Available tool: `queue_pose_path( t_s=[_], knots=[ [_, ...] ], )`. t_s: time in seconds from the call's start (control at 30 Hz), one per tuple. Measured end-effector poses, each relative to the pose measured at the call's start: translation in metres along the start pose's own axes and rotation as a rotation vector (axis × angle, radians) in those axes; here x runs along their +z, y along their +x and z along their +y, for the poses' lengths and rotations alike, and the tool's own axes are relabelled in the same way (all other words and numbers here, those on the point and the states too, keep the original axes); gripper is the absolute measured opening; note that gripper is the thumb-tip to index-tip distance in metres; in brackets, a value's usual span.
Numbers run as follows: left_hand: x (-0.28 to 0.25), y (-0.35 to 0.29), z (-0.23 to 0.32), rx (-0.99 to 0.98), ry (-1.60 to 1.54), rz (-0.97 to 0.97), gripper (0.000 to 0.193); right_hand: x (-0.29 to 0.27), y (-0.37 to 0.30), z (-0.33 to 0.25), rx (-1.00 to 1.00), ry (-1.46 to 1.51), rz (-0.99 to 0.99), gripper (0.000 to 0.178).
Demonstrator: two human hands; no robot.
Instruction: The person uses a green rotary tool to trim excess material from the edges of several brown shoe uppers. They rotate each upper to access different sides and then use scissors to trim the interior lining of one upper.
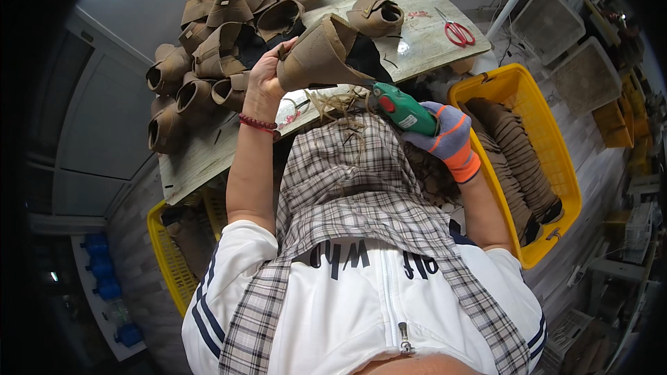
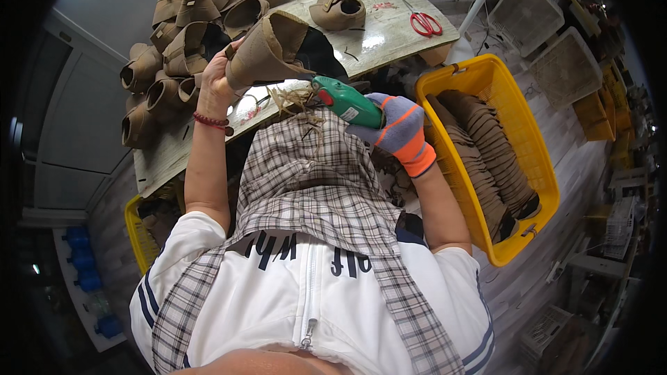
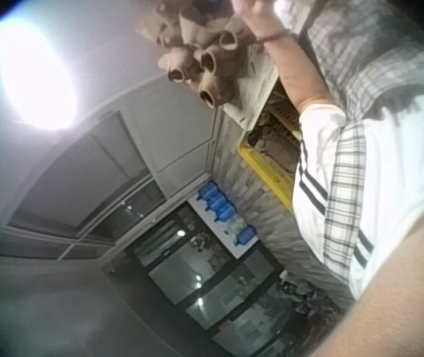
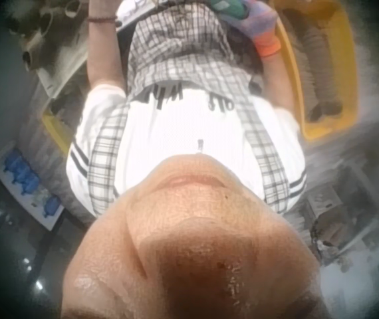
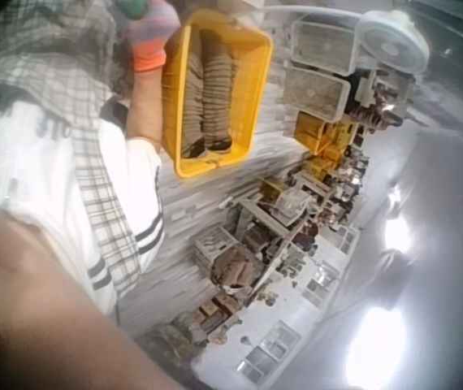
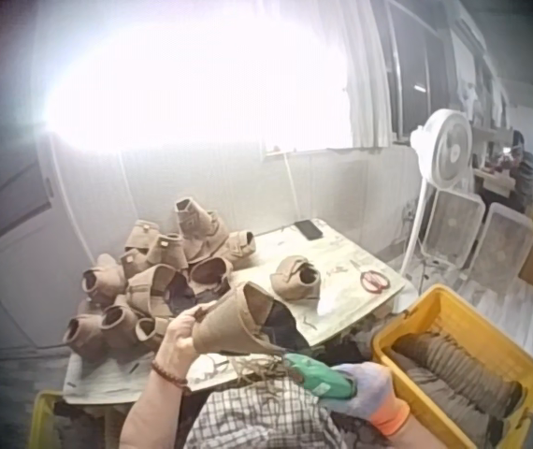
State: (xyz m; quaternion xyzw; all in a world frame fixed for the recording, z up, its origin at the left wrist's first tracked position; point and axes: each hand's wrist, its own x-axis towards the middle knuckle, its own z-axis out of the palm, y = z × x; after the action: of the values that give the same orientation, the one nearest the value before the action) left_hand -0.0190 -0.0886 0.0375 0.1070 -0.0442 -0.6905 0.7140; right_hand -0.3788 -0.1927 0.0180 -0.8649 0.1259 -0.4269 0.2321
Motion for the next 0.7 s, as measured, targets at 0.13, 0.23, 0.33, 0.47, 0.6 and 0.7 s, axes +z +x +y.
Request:
queue_pose_path(
  t_s=[0.13,0.23,0.33,0.47,0.6,0.7],
  knots=[
    [0.006,0.001,-0.005,0.078,0.106,-0.005,0.025,0.002,0.003,-0.01,0.063,0.065,-0.036,0.054],
    [0.007,0.0,-0.005,0.086,0.183,-0.022,0.026,0.008,0.0,-0.012,0.136,0.132,-0.04,0.055],
    [0.006,-0.001,-0.012,0.165,0.258,-0.021,0.028,0.018,-0.005,-0.011,0.191,0.184,-0.017,0.057],
    [0.013,-0.008,-0.029,0.279,0.374,-0.1,0.03,0.031,-0.008,-0.014,0.312,0.314,0.018,0.056],
    [0.022,-0.011,-0.043,0.451,0.529,-0.01,0.033,0.035,-0.004,-0.02,0.501,0.481,-0.035,0.045],
    [0.033,-0.015,-0.056,0.515,0.617,-0.033,0.034,0.04,0.003,-0.022,0.555,0.629,0.022,0.044]
  ],
)
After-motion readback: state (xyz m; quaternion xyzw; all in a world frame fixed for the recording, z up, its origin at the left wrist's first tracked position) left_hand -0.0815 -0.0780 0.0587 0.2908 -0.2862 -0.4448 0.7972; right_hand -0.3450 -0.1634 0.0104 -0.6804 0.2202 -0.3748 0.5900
